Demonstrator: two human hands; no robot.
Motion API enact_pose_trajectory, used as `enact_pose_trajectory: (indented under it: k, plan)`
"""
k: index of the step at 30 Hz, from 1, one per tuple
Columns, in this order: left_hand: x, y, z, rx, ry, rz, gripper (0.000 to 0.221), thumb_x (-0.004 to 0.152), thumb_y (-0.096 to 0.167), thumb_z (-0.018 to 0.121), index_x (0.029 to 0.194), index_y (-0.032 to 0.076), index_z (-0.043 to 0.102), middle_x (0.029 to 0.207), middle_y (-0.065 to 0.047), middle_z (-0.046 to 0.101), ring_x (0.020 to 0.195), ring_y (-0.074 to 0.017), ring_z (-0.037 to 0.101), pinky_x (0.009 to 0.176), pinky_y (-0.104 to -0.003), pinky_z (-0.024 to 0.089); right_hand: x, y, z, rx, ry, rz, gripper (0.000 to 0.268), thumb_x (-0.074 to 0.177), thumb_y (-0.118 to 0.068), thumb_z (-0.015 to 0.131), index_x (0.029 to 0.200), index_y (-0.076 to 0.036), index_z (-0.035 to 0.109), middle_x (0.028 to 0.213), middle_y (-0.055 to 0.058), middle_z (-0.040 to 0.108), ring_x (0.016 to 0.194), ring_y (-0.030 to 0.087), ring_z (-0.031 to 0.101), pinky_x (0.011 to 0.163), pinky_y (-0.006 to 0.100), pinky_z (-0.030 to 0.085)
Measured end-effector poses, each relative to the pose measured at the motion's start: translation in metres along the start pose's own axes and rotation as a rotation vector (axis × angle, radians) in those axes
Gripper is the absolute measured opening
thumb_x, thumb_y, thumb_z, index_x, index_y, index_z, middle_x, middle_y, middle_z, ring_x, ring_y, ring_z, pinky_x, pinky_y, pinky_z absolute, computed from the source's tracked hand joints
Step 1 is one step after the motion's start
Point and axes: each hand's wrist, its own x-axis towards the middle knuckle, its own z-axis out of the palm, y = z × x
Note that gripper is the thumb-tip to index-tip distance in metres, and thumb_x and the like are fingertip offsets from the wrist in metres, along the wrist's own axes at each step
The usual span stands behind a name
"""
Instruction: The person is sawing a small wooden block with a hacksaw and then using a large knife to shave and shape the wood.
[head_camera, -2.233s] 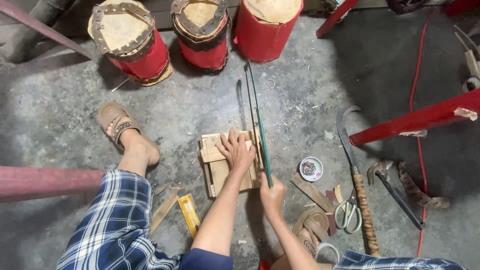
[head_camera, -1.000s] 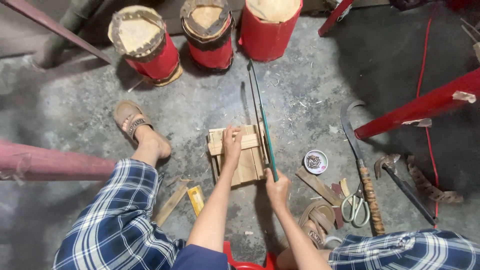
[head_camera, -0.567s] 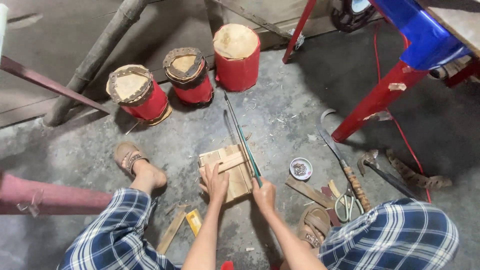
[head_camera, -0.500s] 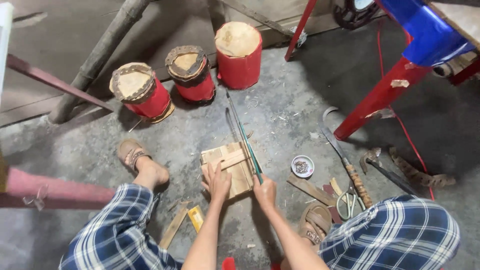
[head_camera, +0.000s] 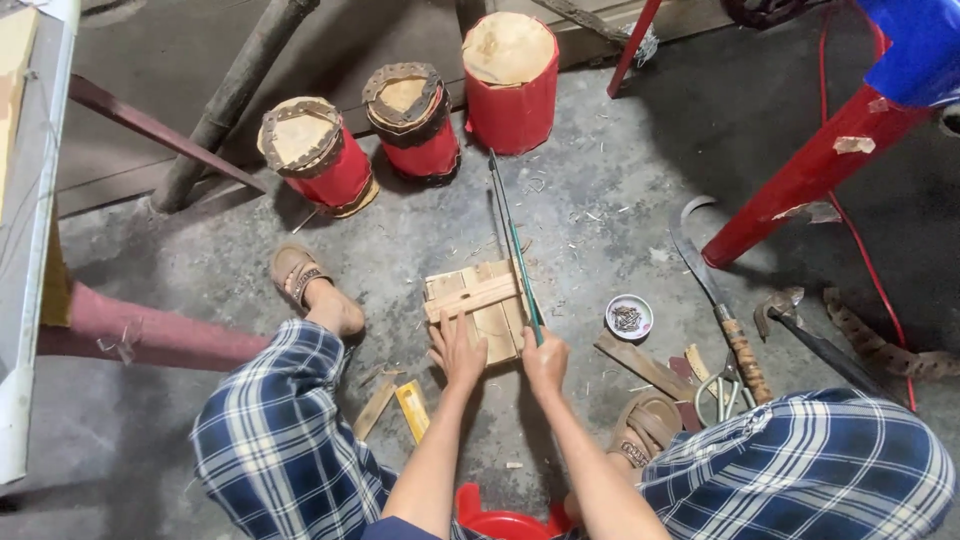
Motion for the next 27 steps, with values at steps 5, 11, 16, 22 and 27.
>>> enact_pose_trajectory:
  k: [5, 11, 16, 22, 27]
  plan:
    - [0.008, 0.017, 0.018, 0.02, 0.192, -0.124, 0.066, 0.093, 0.035, 0.062, 0.154, 0.023, 0.04, 0.164, -0.009, 0.023, 0.153, -0.0437, 0.008, 0.114, -0.076, 0.009, -0.005, -0.001, 0.002, 0.029, 0.014, 0.012, 0.02, 0.091, -0.029, 0.068, 0.084, -0.015, 0.081, 0.074, 0.017, 0.074, 0.08, 0.041, 0.073, 0.071, 0.047, 0.056]
    - [0.088, 0.028, 0.037, -0.007, 0.496, 0.005, 0.026, 0.089, 0.021, 0.066, 0.115, 0.025, 0.068, 0.115, 0.0, 0.056, 0.122, -0.0283, 0.045, 0.11, -0.062, 0.026, -0.007, -0.002, -0.004, 0.021, -0.006, -0.01, 0.02, 0.091, -0.028, 0.067, 0.085, -0.014, 0.081, 0.075, 0.019, 0.074, 0.079, 0.042, 0.073, 0.07, 0.049, 0.055]
    - [0.151, 0.033, 0.01, 0.046, 0.335, 0.018, 0.02, 0.096, 0.015, 0.058, 0.103, 0.026, 0.074, 0.105, 0.0, 0.067, 0.112, -0.0266, 0.059, 0.097, -0.054, 0.043, -0.012, -0.014, -0.014, 0.032, 0.007, -0.045, 0.018, 0.092, -0.023, 0.07, 0.083, -0.012, 0.08, 0.072, 0.017, 0.074, 0.075, 0.04, 0.074, 0.068, 0.045, 0.057]
    - [0.197, 0.047, -0.004, 0.109, 0.173, 0.121, 0.02, 0.088, 0.013, 0.058, 0.098, 0.019, 0.075, 0.104, -0.008, 0.072, 0.1, -0.0349, 0.065, 0.087, -0.052, 0.052, -0.009, -0.02, -0.024, 0.074, 0.011, -0.107, 0.017, 0.089, -0.019, 0.07, 0.083, -0.005, 0.079, 0.061, 0.012, 0.07, 0.058, 0.028, 0.062, 0.055, 0.038, 0.05]
    - [0.233, 0.039, 0.016, -0.01, 0.233, 0.265, 0.021, 0.081, 0.003, 0.058, 0.098, 0.004, 0.069, 0.099, -0.019, 0.071, 0.089, -0.0425, 0.064, 0.082, -0.051, 0.052, -0.006, -0.019, -0.021, 0.09, 0.023, -0.144, 0.016, 0.086, -0.013, 0.07, 0.084, 0.0, 0.079, 0.053, 0.005, 0.063, 0.043, 0.015, 0.049, 0.044, 0.03, 0.041]
